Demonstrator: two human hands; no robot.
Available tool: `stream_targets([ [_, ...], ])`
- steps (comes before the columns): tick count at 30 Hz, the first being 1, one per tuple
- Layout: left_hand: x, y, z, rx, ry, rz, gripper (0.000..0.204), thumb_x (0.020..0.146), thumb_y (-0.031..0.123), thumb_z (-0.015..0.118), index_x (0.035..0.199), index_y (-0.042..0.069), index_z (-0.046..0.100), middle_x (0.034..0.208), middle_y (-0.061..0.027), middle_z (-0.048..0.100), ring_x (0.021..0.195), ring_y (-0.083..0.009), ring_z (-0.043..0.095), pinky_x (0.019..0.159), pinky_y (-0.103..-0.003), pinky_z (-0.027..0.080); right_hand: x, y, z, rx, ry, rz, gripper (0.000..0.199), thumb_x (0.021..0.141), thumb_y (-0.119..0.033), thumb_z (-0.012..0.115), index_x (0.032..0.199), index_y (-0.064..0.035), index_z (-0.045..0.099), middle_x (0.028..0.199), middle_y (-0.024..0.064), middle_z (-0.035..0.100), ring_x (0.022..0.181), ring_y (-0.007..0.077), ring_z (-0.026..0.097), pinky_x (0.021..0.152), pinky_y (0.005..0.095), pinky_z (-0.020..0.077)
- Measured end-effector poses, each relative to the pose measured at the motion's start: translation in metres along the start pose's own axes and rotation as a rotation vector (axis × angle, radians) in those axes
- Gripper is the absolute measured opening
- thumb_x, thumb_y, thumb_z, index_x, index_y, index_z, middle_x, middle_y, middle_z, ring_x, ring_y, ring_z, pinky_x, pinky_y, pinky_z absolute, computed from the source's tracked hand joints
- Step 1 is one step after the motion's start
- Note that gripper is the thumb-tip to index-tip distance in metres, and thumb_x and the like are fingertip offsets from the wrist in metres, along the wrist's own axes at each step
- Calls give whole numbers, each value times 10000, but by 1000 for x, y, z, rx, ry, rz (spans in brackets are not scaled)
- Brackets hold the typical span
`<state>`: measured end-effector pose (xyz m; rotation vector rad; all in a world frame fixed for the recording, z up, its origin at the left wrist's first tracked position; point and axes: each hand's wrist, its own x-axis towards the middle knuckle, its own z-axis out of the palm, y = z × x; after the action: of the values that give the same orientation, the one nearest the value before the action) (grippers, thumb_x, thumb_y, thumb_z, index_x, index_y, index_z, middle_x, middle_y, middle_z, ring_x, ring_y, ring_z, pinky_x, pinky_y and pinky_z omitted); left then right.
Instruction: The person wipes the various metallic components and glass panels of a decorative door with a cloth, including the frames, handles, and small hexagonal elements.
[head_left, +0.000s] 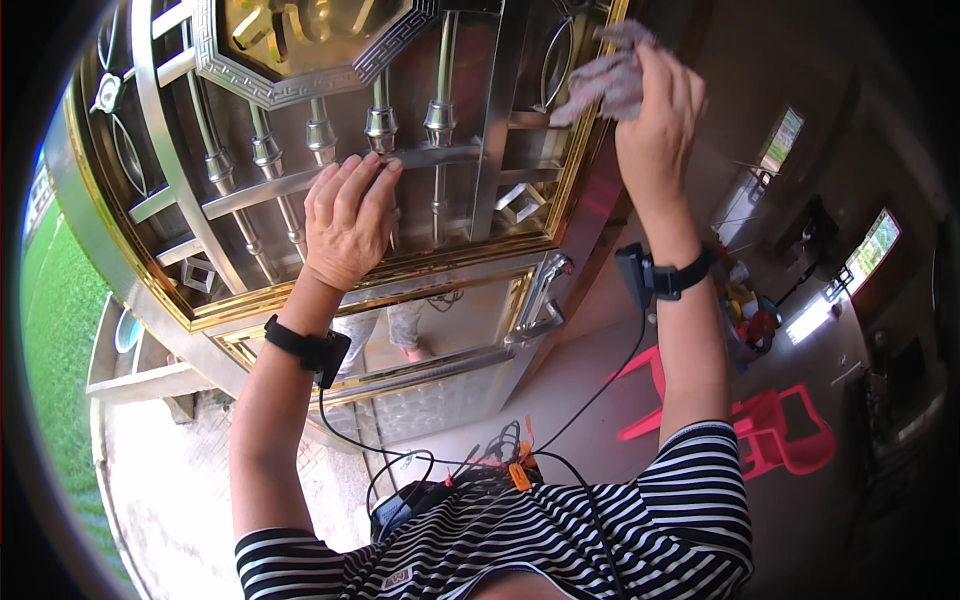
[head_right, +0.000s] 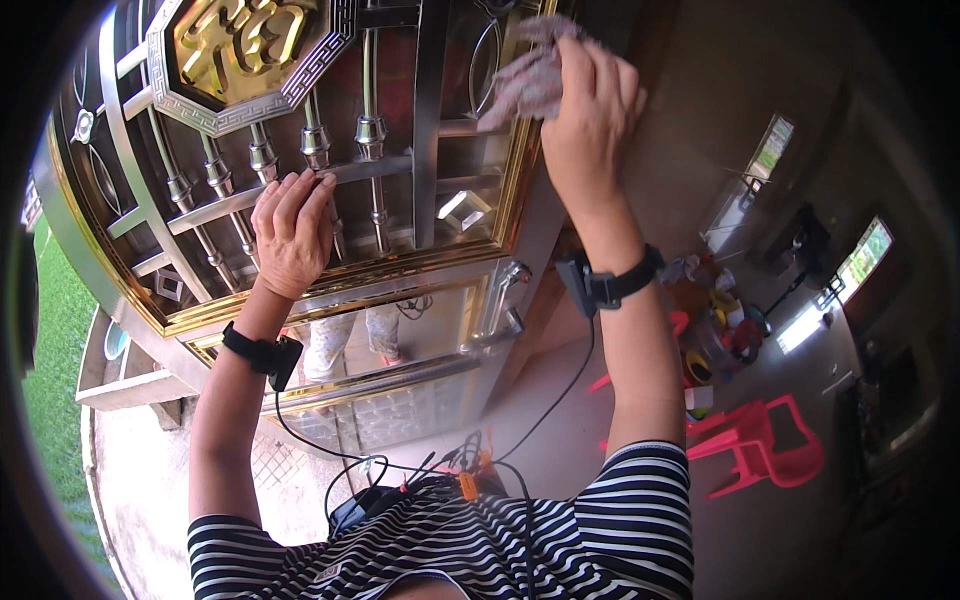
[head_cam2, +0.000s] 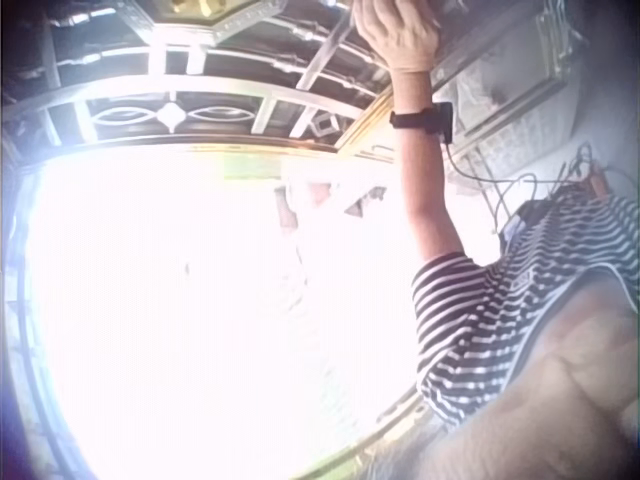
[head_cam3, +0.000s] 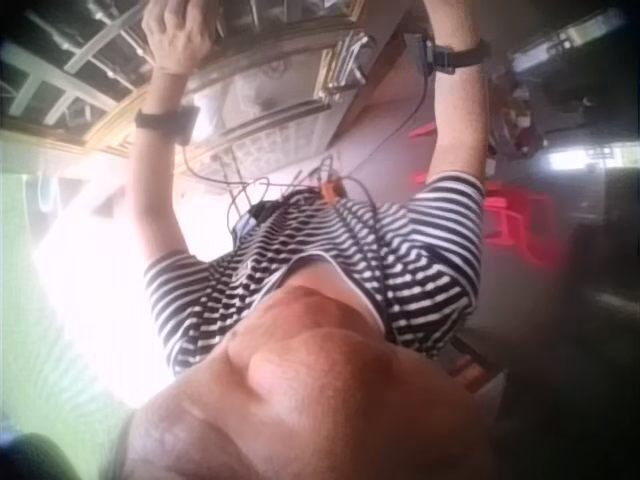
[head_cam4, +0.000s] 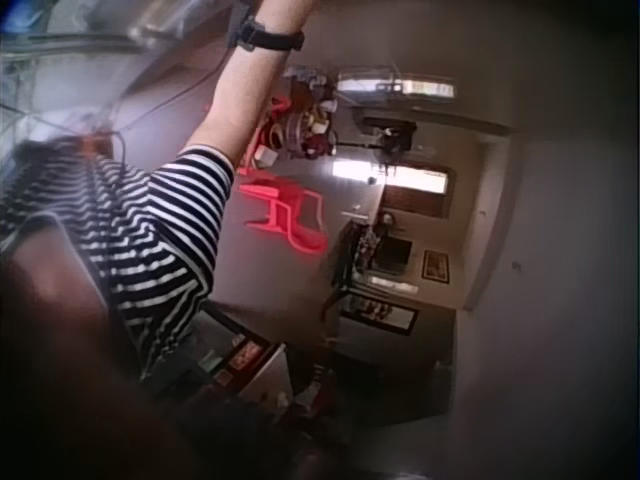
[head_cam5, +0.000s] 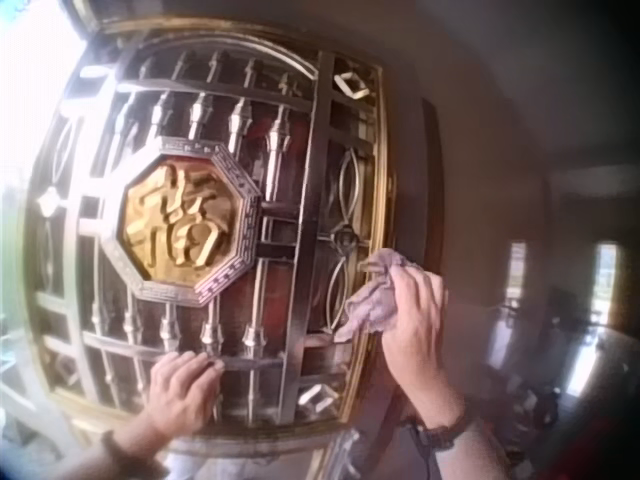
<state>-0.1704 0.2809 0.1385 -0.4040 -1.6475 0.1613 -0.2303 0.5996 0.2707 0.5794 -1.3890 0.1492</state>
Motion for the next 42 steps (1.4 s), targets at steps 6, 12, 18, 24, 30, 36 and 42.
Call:
stream_targets([
  [6,1,-1,2,-6,7,9,446,862,128,663,1305,155,624,1311,-38,571,1240,-232,502,1092,-416,376,6,7,19,-43,-138,-110,514,764,-11,620,1273,-79,604,1296,91,584,1226,323,501,1041,454,392],
  [12,0,0,1,-3,-7,9,450,859,126,662,1307,150,624,1320,-44,564,1246,-239,496,1091,-417,371,-106,-24,-21,104,-496,-92,368,844,-52,561,1202,-14,635,1205,121,592,1224,325,504,1088,470,380],
  [18,2,1,1,-16,-17,12,468,851,107,663,1315,141,611,1328,-51,559,1253,-247,489,1098,-421,364,-173,-35,-48,233,-565,-160,296,842,-54,635,1129,-13,696,1142,91,628,1170,276,548,1017,419,460],
  [24,1,0,0,-14,-7,13,459,860,108,654,1316,139,609,1333,-53,555,1252,-252,490,1100,-424,364,-106,5,-18,237,-240,16,316,764,70,594,1074,35,647,1107,158,634,1103,344,572,933,440,449],
  [30,3,2,-2,-26,-7,19,454,869,63,666,1314,107,587,1331,-83,543,1249,-280,491,1094,-450,375,5,62,38,57,-67,67,481,766,110,495,1233,32,582,1275,258,590,1227,442,506,1053,496,395],
  [36,1,3,-1,-5,-12,21,453,872,48,650,1317,100,583,1326,-91,543,1248,-283,494,1095,-453,377,-15,57,38,87,-115,80,461,758,84,546,1216,39,576,1274,281,563,1247,464,467,1076,533,363],
  [42,4,4,0,-32,4,27,450,864,30,647,1305,93,586,1317,-99,546,1247,-292,495,1087,-456,389,-178,6,-8,129,-425,162,383,758,20,598,1141,28,592,1275,248,542,1248,450,456,1058,534,359],
])
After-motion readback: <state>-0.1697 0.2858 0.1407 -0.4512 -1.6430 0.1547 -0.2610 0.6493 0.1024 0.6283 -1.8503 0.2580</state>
